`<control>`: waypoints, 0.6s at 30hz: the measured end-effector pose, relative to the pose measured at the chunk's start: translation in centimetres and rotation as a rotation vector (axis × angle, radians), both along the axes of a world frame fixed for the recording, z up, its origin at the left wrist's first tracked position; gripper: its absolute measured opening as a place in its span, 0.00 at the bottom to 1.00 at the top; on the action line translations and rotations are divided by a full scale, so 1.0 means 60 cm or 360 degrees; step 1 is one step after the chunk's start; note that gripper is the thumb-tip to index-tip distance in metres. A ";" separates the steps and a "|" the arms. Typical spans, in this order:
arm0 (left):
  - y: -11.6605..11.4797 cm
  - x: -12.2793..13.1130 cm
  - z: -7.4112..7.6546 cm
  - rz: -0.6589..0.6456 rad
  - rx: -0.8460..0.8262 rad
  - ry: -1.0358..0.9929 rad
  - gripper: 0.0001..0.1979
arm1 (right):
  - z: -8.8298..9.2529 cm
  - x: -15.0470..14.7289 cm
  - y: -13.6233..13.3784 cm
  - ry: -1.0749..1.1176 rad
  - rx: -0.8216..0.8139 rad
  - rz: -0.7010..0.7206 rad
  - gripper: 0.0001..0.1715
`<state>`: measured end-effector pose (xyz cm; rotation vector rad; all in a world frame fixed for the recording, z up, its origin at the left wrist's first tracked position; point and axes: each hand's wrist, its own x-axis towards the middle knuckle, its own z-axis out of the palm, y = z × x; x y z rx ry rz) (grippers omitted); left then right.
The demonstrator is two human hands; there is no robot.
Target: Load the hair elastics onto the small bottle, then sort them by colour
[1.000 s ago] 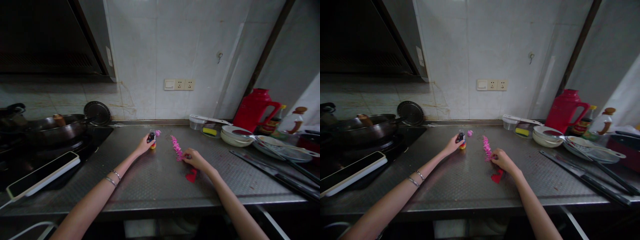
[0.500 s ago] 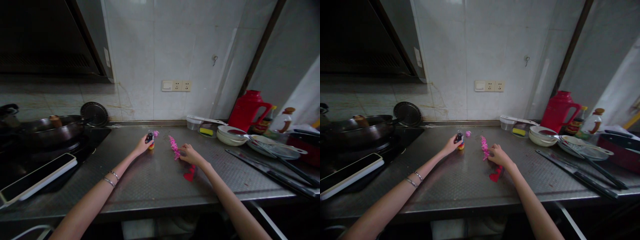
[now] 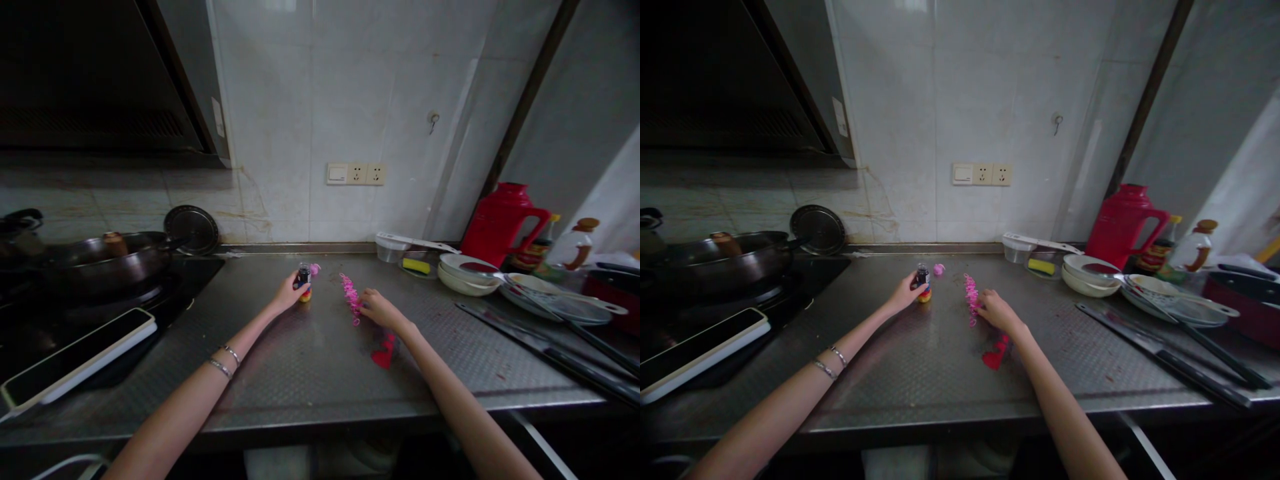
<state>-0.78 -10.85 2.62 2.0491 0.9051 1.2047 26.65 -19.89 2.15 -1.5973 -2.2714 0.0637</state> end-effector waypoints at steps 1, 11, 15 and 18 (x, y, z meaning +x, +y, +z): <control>0.000 0.000 0.000 0.0001 0.0007 0.0004 0.20 | -0.002 0.000 -0.001 0.0006 0.0013 0.0000 0.11; -0.006 0.000 0.004 0.0057 0.0054 0.0035 0.18 | -0.002 0.000 -0.010 0.0364 0.0126 0.0049 0.10; -0.008 0.000 0.004 0.0065 0.0038 0.0055 0.18 | 0.011 -0.002 -0.018 0.0462 0.0131 -0.0028 0.12; -0.006 0.000 0.003 0.0050 0.0047 0.0046 0.18 | 0.025 -0.006 -0.020 0.0516 0.0076 -0.0083 0.13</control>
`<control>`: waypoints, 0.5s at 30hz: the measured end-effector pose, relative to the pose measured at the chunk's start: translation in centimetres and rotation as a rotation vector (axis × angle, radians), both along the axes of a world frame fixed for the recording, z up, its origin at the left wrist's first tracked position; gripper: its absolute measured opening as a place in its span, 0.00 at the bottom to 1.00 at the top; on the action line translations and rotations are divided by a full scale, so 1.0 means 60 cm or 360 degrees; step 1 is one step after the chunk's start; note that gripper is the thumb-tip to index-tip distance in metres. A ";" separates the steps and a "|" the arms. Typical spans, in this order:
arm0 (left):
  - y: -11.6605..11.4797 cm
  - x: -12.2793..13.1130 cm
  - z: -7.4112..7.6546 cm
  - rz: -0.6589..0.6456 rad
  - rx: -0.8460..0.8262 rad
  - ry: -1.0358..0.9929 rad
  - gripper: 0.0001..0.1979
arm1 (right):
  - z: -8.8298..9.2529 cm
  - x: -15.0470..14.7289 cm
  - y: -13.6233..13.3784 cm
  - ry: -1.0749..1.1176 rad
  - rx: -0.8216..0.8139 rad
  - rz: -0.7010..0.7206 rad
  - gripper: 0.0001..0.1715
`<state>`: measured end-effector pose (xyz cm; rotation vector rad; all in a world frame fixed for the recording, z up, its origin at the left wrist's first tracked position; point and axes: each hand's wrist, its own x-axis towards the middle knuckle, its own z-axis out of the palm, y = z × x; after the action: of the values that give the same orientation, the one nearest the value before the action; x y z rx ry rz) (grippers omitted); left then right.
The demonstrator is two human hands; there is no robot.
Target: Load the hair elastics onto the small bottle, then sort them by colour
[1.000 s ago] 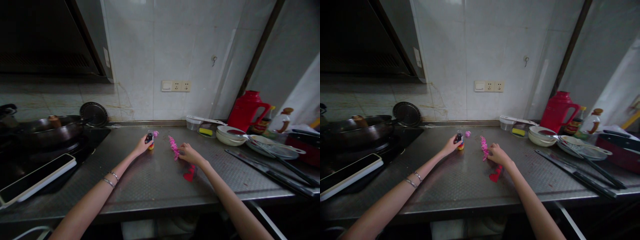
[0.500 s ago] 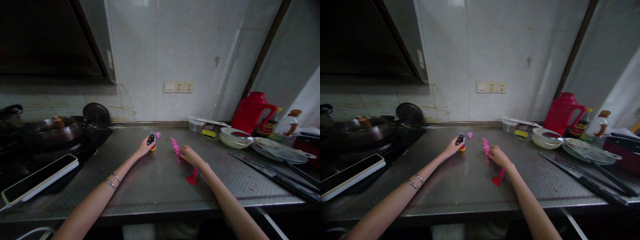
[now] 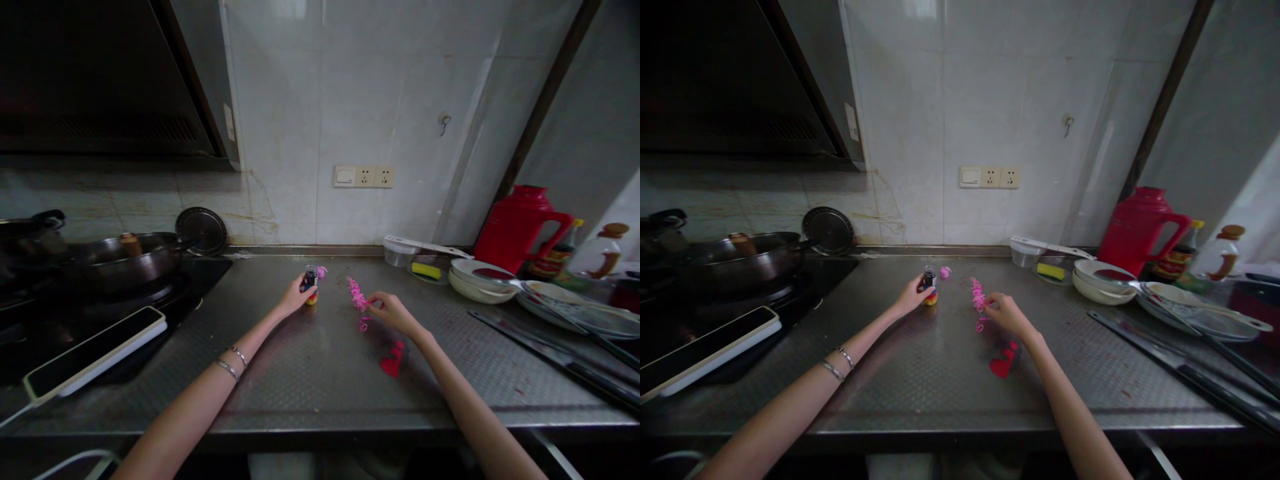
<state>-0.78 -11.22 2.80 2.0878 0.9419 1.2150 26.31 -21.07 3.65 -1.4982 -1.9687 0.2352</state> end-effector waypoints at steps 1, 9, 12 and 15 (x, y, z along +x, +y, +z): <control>0.001 0.000 -0.001 -0.0006 0.0004 -0.0007 0.18 | 0.006 -0.002 0.001 0.0024 -0.0009 0.0007 0.14; 0.004 -0.003 -0.004 -0.0016 0.0012 -0.0009 0.19 | 0.069 -0.041 0.059 0.0129 0.0105 0.0179 0.16; 0.006 -0.002 -0.006 -0.0015 -0.0003 -0.0012 0.19 | 0.096 -0.077 0.092 0.0153 0.0117 0.0271 0.15; 0.008 -0.001 -0.008 -0.0019 -0.0018 -0.0019 0.18 | 0.122 -0.116 0.118 0.0185 0.0013 0.0325 0.15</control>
<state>-0.84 -10.77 2.29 2.0723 0.9274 1.2121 19.36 -13.96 10.97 -1.2494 -2.0254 0.3922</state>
